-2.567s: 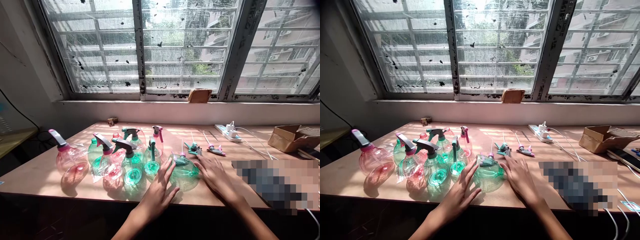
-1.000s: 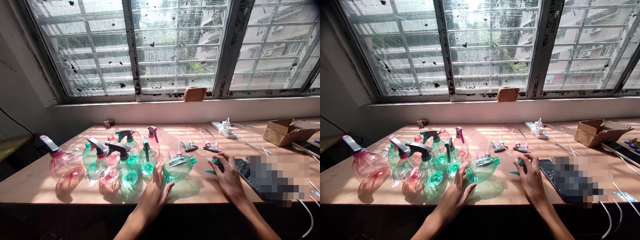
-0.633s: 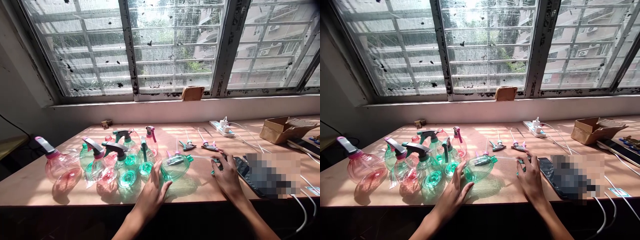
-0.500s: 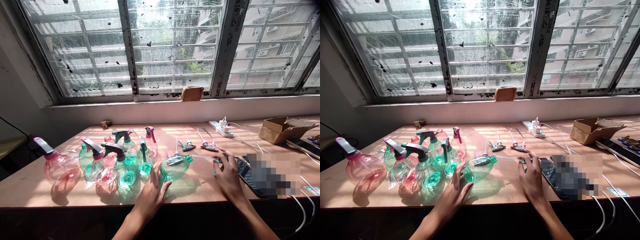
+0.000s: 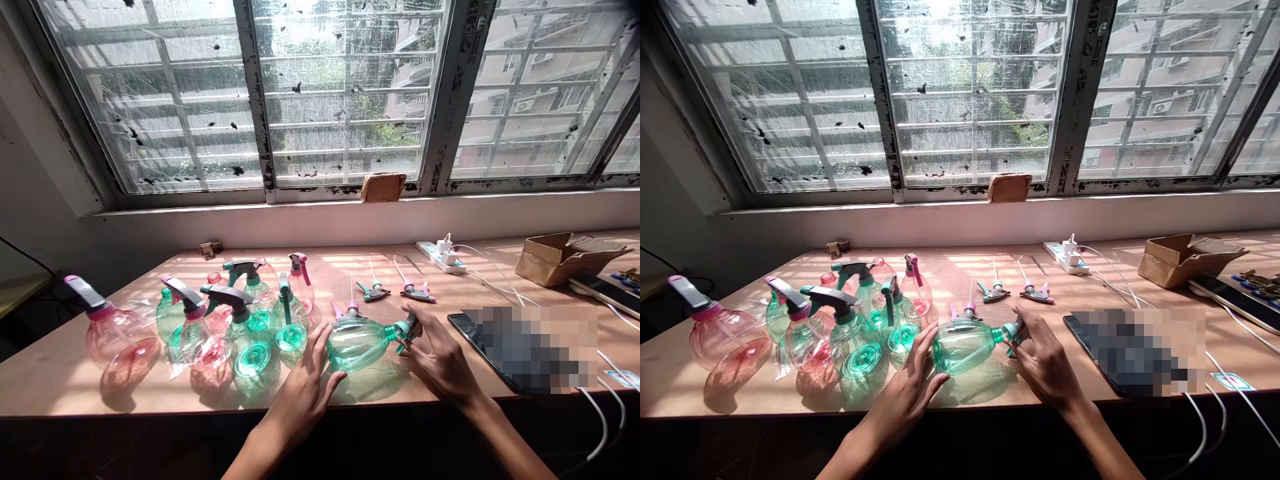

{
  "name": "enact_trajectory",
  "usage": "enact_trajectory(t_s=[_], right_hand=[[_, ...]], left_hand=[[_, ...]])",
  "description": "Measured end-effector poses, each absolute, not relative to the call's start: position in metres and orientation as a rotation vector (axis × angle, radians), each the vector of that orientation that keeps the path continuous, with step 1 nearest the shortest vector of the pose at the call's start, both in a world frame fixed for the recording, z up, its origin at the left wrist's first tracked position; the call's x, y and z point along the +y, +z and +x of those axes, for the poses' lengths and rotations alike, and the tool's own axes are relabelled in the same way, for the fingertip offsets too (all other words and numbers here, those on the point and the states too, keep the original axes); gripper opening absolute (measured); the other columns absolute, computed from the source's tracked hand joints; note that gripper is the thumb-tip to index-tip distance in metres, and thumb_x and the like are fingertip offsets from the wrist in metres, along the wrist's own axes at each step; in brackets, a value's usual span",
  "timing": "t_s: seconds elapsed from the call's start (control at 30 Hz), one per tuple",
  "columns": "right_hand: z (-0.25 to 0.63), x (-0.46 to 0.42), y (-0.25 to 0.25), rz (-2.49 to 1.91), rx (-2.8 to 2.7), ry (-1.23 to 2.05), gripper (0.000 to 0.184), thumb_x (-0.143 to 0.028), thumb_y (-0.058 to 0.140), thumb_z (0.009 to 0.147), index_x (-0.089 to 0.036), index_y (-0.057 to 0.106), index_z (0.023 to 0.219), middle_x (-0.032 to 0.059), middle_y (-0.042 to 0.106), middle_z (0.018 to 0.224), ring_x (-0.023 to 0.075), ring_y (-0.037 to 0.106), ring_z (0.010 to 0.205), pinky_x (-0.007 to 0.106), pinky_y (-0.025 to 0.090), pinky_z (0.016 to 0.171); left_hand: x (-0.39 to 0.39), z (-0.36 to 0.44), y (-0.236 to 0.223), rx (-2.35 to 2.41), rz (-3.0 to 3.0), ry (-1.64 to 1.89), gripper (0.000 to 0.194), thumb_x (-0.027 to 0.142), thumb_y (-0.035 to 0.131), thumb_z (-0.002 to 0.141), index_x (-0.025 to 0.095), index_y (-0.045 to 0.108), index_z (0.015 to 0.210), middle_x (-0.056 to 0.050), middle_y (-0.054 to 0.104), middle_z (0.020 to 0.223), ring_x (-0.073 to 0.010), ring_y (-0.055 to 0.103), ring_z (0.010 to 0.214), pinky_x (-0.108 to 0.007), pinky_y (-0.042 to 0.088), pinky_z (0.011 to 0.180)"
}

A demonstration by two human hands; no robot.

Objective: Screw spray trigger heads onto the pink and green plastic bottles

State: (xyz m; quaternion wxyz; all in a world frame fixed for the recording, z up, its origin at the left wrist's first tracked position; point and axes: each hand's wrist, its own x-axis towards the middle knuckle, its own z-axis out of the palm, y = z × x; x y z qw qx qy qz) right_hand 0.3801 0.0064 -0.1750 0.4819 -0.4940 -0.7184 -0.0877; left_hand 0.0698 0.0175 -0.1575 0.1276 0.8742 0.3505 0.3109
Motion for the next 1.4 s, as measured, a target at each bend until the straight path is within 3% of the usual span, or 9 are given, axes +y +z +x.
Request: enact_trajectory(t_s=[0.1, 0.2, 0.33, 0.47, 0.7, 0.9, 1.1, 1.2, 1.4], right_hand=[[0.381, 0.005, -0.178, -1.212, -1.751, -0.160, 0.056, -0.039, 0.062, 0.102, -0.026, 0.046, 0.155, 0.0132, 0.074, 0.125, 0.0325, 0.076, 0.106, 0.045, 0.065, 0.090], [0.380, 0.003, -0.176, -1.179, -1.747, -0.076, 0.053, -0.035, 0.059, 0.104, -0.027, 0.047, 0.155, 0.0120, 0.074, 0.122, 0.0297, 0.078, 0.101, 0.040, 0.067, 0.085], [0.383, 0.005, -0.174, -1.110, -1.768, 0.011, 0.041, -0.035, 0.059, 0.104, -0.030, 0.061, 0.145, 0.0105, 0.073, 0.121, 0.0279, 0.078, 0.102, 0.037, 0.067, 0.082], [0.386, 0.007, -0.174, -1.090, -1.806, 0.061, 0.028, -0.032, 0.063, 0.102, -0.029, 0.074, 0.128, 0.0101, 0.072, 0.120, 0.0287, 0.076, 0.109, 0.033, 0.066, 0.084], [0.381, 0.003, -0.169, -1.060, -1.861, -0.001, 0.034, -0.024, 0.059, 0.103, -0.029, 0.071, 0.134, 0.0109, 0.072, 0.122, 0.0290, 0.076, 0.111, 0.035, 0.067, 0.086], [0.381, 0.005, -0.175, -1.099, -1.880, -0.028, 0.048, -0.026, 0.063, 0.101, -0.030, 0.057, 0.149, 0.0115, 0.070, 0.141, 0.0315, 0.070, 0.127, 0.043, 0.063, 0.102], [0.381, 0.004, -0.170, -1.038, -1.889, 0.114, 0.024, -0.029, 0.066, 0.102, -0.028, 0.067, 0.126, 0.0104, 0.071, 0.137, 0.0296, 0.072, 0.123, 0.038, 0.065, 0.095], [0.380, 0.005, -0.168, -1.032, -1.893, 0.124, 0.025, -0.034, 0.069, 0.102, -0.027, 0.068, 0.125, 0.0106, 0.074, 0.129, 0.0290, 0.075, 0.116, 0.036, 0.066, 0.091], [0.381, 0.005, -0.169, -1.126, -1.886, 0.073, 0.028, -0.048, 0.064, 0.103, -0.027, 0.072, 0.120, 0.0112, 0.077, 0.119, 0.0310, 0.077, 0.110, 0.037, 0.066, 0.086]], left_hand=[[0.018, 0.070, -0.158, 1.003, 2.518, 0.923, 0.074, 0.031, 0.050, 0.109, 0.036, 0.005, 0.168, -0.016, 0.029, 0.172, -0.0343, 0.036, 0.159, -0.054, 0.045, 0.124], [0.019, 0.069, -0.157, 0.979, 2.510, 0.948, 0.074, 0.031, 0.050, 0.109, 0.037, 0.006, 0.168, -0.016, 0.029, 0.172, -0.0340, 0.036, 0.159, -0.052, 0.047, 0.122], [0.019, 0.067, -0.156, 0.954, 2.489, 0.935, 0.074, 0.032, 0.050, 0.110, 0.038, 0.005, 0.169, -0.015, 0.027, 0.173, -0.0337, 0.037, 0.159, -0.049, 0.051, 0.120], [0.019, 0.066, -0.153, 0.962, 2.536, 0.903, 0.077, 0.029, 0.051, 0.109, 0.036, 0.003, 0.169, -0.014, 0.022, 0.177, -0.0342, 0.033, 0.161, -0.053, 0.042, 0.126], [0.017, 0.065, -0.152, 0.982, 2.594, 0.897, 0.080, 0.026, 0.053, 0.107, 0.034, 0.004, 0.170, -0.013, 0.022, 0.178, -0.0352, 0.033, 0.161, -0.056, 0.041, 0.126], [0.019, 0.065, -0.156, 0.961, 2.541, 0.947, 0.078, 0.024, 0.052, 0.107, 0.035, 0.007, 0.169, -0.014, 0.014, 0.179, -0.0335, 0.032, 0.161, -0.053, 0.047, 0.123], [0.022, 0.063, -0.159, 0.897, 2.477, 0.982, 0.071, 0.020, 0.051, 0.106, 0.034, 0.016, 0.166, -0.016, 0.017, 0.178, -0.0331, 0.026, 0.164, -0.058, 0.038, 0.127], [0.021, 0.060, -0.157, 0.849, 2.429, 0.968, 0.065, 0.023, 0.051, 0.107, 0.033, 0.020, 0.164, -0.016, 0.017, 0.178, -0.0332, 0.021, 0.165, -0.059, 0.033, 0.129], [0.021, 0.059, -0.154, 0.769, 2.309, 1.129, 0.033, 0.026, 0.054, 0.107, 0.033, 0.047, 0.138, -0.013, 0.044, 0.161, -0.0308, 0.045, 0.153, -0.057, 0.044, 0.123]])
